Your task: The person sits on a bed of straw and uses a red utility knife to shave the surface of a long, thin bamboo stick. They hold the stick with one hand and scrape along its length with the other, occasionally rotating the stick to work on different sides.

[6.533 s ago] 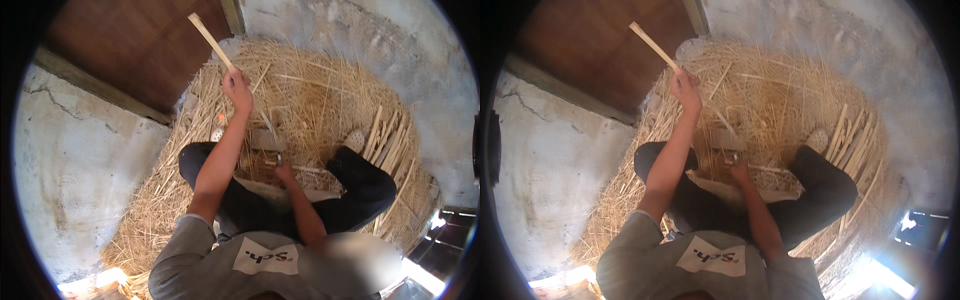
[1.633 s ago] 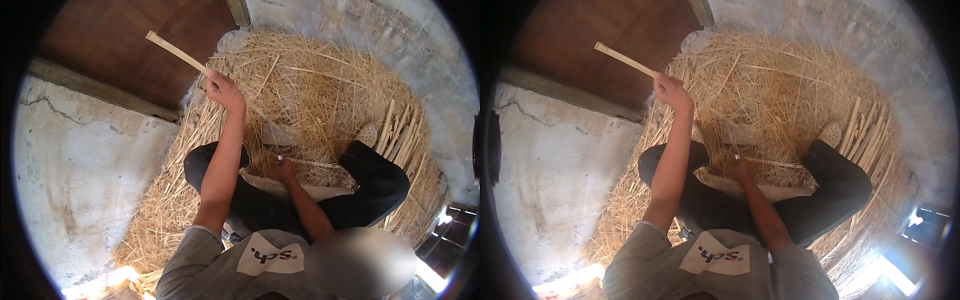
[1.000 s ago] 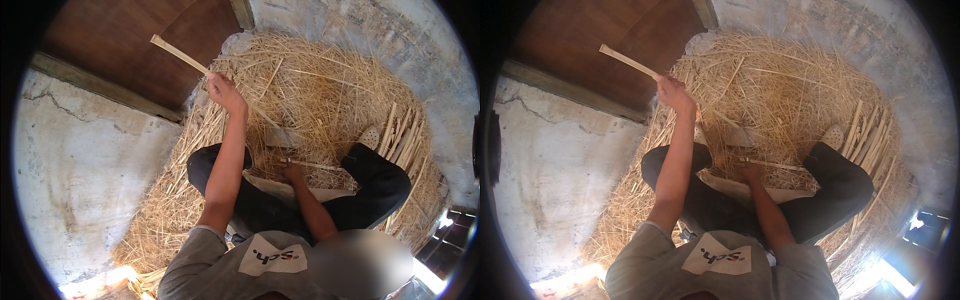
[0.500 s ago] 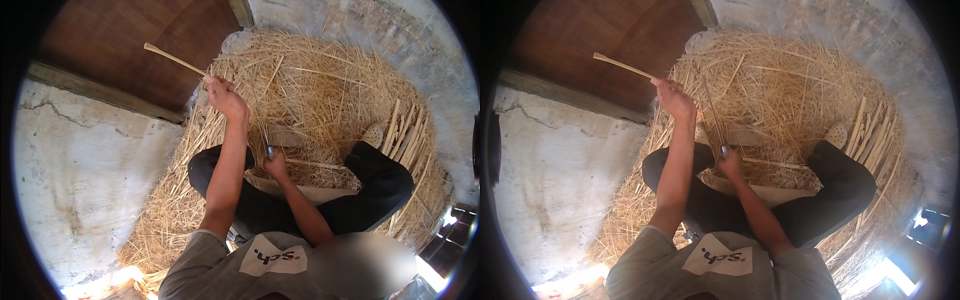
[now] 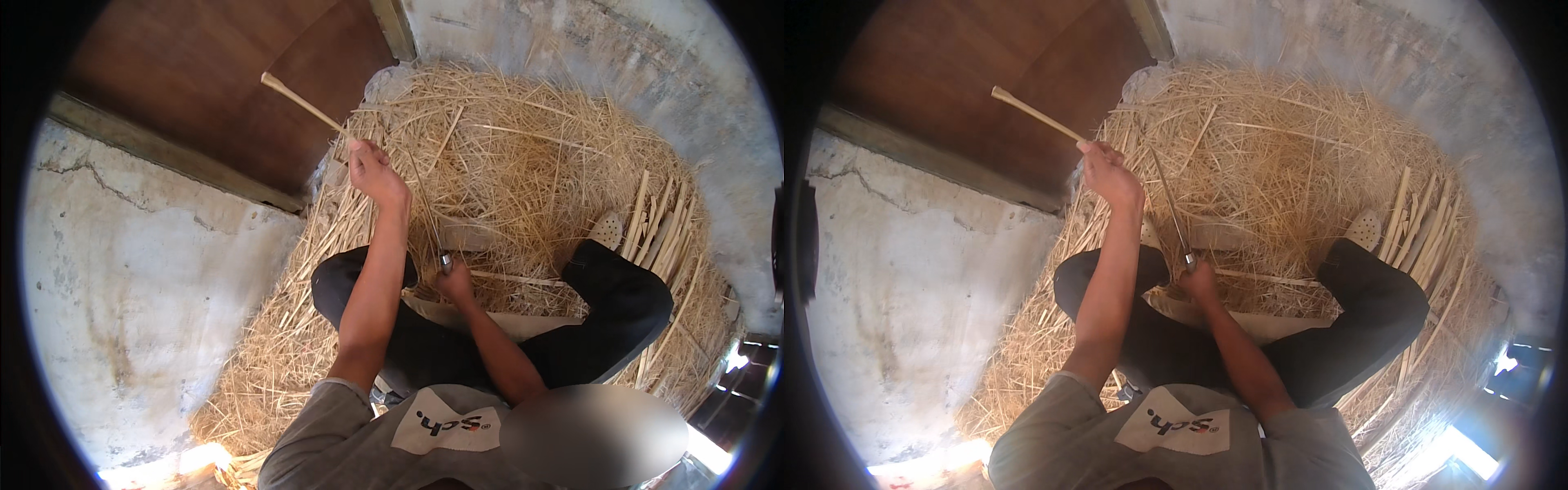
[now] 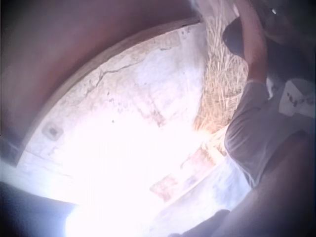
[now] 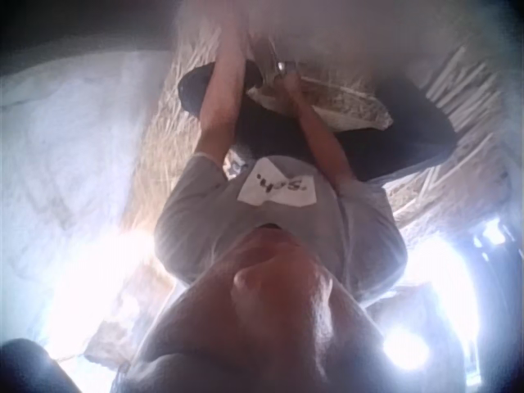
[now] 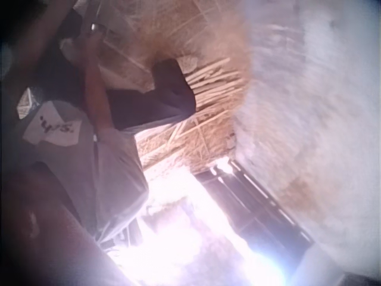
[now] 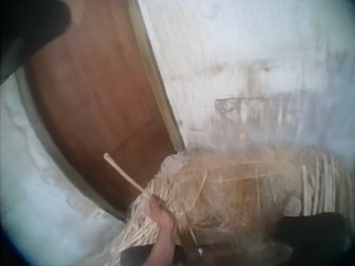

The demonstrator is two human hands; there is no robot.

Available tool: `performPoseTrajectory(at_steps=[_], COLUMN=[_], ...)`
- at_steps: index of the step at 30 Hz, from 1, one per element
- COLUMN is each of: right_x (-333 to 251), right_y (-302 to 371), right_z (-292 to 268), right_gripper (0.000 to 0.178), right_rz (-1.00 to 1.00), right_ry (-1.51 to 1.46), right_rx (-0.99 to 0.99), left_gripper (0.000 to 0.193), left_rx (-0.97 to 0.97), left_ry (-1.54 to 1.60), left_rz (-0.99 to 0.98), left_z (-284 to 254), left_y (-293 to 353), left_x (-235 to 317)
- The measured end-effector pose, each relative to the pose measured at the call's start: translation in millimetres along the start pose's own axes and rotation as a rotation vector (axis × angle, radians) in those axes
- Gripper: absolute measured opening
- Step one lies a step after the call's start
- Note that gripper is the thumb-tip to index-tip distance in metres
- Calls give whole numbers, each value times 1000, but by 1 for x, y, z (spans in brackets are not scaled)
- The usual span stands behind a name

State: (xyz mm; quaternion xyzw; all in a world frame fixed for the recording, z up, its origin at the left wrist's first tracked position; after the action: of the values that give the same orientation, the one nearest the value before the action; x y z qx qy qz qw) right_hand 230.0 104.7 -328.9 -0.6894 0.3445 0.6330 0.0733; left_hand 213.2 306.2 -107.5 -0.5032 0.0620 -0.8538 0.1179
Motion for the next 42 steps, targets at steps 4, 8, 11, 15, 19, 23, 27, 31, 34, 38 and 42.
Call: performPoseTrajectory(at_steps=[4,8,11,15,19,23,27,31,34,38,42], right_x=[-59,-60,2,55,-24,-9,103,78,41,74,102], right_y=[10,4,-6,-27,-5,5,-13,-10,4,3,-7], right_z=[-7,0,-10,-18,-13,-13,-20,-20,-18,-27,-46], right_gripper=[25,16,10,26,10,14,23,29,30,29,28], right_rz=[-72,-98,116,219,-80,17,300,144,-50,-212,251], right_ry=[45,23,101,73,18,-17,161,125,108,496,389], right_rx=[16,68,91,46,64,134,-5,59,67,-18,-70], left_gripper=[37,42,42,41,40,39,40,42,42,42,43], left_rx=[0,10,-13,-56,-52,4,47,59,88,100,82], left_ry=[138,135,97,142,147,124,122,80,83,91,63], left_rz=[-2,7,1,-5,6,29,-8,-12,9,11,22], left_z=[7,14,17,29,28,28,24,22,21,22,14], left_y=[5,9,7,5,14,4,-2,-3,-6,-8,-17], left_x=[5,3,1,2,-1,-4,0,1,-3,1,-4])
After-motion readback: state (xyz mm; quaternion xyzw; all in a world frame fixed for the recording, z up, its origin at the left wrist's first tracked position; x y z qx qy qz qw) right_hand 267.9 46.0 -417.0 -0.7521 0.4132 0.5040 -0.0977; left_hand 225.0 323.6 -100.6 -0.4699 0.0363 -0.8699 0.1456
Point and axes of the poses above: each hand's wrist, its own y-axis away from the middle knuckle, its own z-axis out of the palm, x = y × z, the point moved 5 cm from there along -y, towards the middle knuckle, and after that the axes turned 3 degrees about -y, right-handed, at the moved point
